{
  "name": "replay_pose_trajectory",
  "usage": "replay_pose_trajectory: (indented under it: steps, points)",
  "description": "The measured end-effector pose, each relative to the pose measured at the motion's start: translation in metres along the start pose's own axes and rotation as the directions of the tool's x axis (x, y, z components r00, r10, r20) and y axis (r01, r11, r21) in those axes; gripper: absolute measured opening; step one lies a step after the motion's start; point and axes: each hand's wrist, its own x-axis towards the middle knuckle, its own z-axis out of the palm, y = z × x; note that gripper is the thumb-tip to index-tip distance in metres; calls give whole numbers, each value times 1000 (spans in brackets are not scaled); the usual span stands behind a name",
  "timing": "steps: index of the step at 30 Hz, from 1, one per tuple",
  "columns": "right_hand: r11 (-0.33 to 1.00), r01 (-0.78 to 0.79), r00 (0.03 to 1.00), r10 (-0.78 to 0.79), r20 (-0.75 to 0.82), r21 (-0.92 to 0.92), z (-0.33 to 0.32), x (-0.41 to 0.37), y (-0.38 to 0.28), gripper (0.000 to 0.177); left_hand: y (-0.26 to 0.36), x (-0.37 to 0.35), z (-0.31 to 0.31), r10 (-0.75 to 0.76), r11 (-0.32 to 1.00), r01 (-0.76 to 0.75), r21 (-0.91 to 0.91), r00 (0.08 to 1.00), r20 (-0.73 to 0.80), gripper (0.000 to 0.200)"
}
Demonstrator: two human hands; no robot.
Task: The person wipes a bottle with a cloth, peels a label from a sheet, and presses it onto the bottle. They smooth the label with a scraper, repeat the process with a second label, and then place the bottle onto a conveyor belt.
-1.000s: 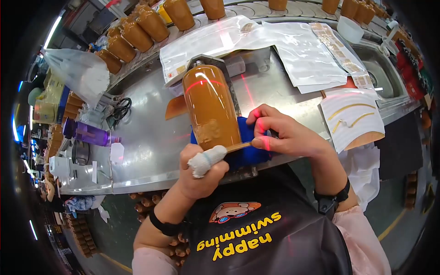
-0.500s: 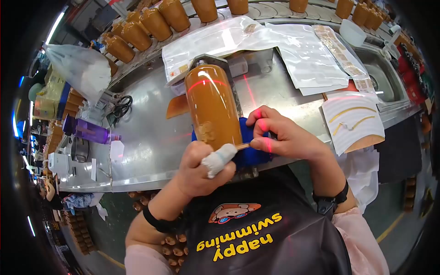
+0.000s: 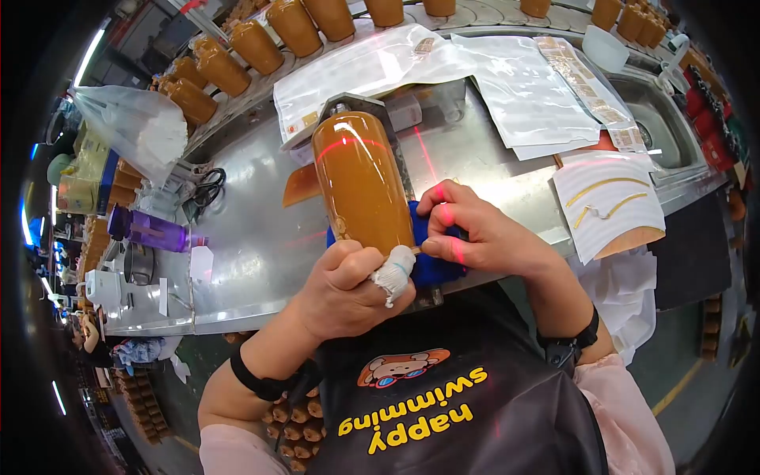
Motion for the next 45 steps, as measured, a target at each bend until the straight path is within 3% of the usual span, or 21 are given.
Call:
replay_pose_trajectory:
  steps: [4, 10, 13, 16, 20, 29, 32, 35, 38, 45]
  points:
    - [1000, -3, 1000, 3, -5, 7, 0, -2, 2, 17, 2, 2, 1, 27, 998, -34, 61, 994, 110, 23]
    - [999, 28, 999, -29, -33, -32, 3, 0, 2, 18, 0, 0, -1, 28, 999, -27, -18, 998, 51, 23]
    - [994, 84, 995, -87, -40, -76, 7, 2, -2, 19, 11, -27, 2, -215, 975, 213, -54, 976, -22, 24]
    - [995, 71, 996, -74, -46, -69, 8, 3, -2, 20, 14, -32, 2, -194, 981, 195, 12, 980, -48, 25]
    - [993, 64, 995, -71, -68, -101, 10, 3, 0, 22, 8, -21, 1, -171, 984, 165, -62, 980, -101, 27]
    - [993, 62, 996, -69, -60, -102, 10, 3, 1, 22, 3, 2, -6, 24, 998, -26, 60, 999, 39, 25]
    - [997, 43, 996, -48, -72, -69, 10, 1, 0, 21, 4, 6, -7, 14, 997, -19, 74, 997, 70, 24]
    - [995, 79, 995, -83, -48, -65, 4, -2, -6, 19, 6, -11, -9, -122, 992, 122, 11, 989, 88, 27]
    - [994, 95, 994, -97, -44, -49, -2, -4, -13, 19, 4, -17, -7, -71, 997, 70, 30, 997, 40, 30]
    - [997, 28, 998, -32, -47, -74, 6, -2, 1, 18, 1, 0, -1, 24, 996, -32, 85, 996, 91, 21]
